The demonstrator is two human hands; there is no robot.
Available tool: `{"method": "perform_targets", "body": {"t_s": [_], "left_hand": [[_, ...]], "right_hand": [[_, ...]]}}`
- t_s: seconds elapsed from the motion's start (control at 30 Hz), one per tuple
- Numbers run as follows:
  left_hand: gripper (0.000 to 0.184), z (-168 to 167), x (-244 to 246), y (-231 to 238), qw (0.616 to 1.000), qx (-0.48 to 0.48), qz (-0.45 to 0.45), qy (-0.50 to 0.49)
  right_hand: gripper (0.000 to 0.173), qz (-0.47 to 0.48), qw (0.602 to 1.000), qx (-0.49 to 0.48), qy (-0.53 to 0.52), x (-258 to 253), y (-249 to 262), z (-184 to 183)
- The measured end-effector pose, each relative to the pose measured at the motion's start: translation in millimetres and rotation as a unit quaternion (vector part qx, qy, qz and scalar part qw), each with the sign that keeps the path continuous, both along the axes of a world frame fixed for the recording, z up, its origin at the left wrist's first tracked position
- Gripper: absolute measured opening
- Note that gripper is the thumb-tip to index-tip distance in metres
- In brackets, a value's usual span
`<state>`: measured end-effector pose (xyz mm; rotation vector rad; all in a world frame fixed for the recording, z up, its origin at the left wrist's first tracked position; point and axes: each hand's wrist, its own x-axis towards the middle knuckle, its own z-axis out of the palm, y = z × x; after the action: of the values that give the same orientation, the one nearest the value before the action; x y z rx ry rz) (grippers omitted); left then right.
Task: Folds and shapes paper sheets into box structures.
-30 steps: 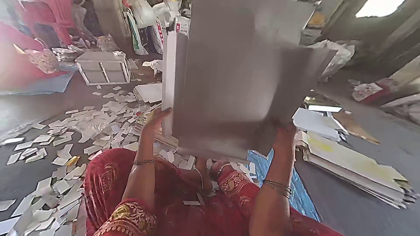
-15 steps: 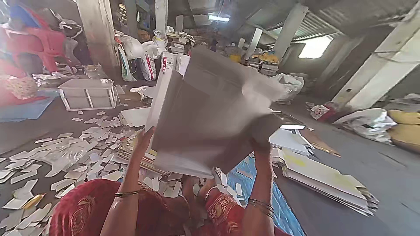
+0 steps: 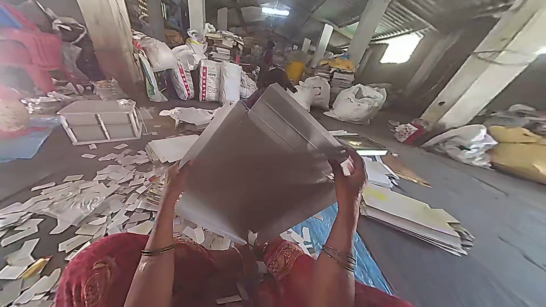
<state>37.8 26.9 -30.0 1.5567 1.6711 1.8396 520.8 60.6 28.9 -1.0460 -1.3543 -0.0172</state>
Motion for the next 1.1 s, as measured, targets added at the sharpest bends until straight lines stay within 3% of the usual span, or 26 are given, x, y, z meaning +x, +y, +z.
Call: {"method": "perform_targets", "body": {"t_s": [0.2,0.37,0.57,0.7,0.77,0.83,0.9,0.97,1.1], "left_hand": [[0.038,20.0,8.1,-12.8,0.997,-0.019,0.008,0.077],[0.041,31.6,20.4,-34.4,0.992,-0.019,-0.009,0.123],[0.031,44.1,27.5,-66.8,0.985,0.035,-0.043,0.162],[0.025,67.6,39.6,-77.3,0.978,0.031,-0.105,0.18],[0.022,69.6,39.6,-75.6,0.97,0.062,-0.117,0.204],[0.021,73.6,39.6,-74.5,0.964,0.091,-0.088,0.234],[0.035,77.3,37.9,-73.4,0.961,0.098,-0.02,0.259],[0.061,73.9,26.6,-56.3,0.969,0.096,0.038,0.224],[0.112,54.0,-1.1,-14.4,0.977,0.163,0.132,-0.027]], "right_hand": [[0.072,-0.078,0.988,0.029,-0.129,-1.0,-17.9,20.2],[0.072,0.002,0.982,-0.012,-0.187,-12.5,-44.3,43.6],[0.073,0.045,0.98,-0.016,-0.195,6.6,-65.6,55.0],[0.063,-0.008,0.983,-0.137,-0.121,-38.3,-121.2,82.1],[0.055,0.0,0.993,-0.029,-0.111,-17.5,-104.9,64.9],[0.05,0.007,1.0,0.016,0.015,-14.2,-94.6,57.6],[0.053,0.031,0.996,0.074,0.04,4.2,-78.1,43.7],[0.06,0.062,0.989,0.113,0.074,16.9,-66.6,38.5],[0.055,0.109,0.968,0.133,0.18,4.1,-72.7,46.4]]}}
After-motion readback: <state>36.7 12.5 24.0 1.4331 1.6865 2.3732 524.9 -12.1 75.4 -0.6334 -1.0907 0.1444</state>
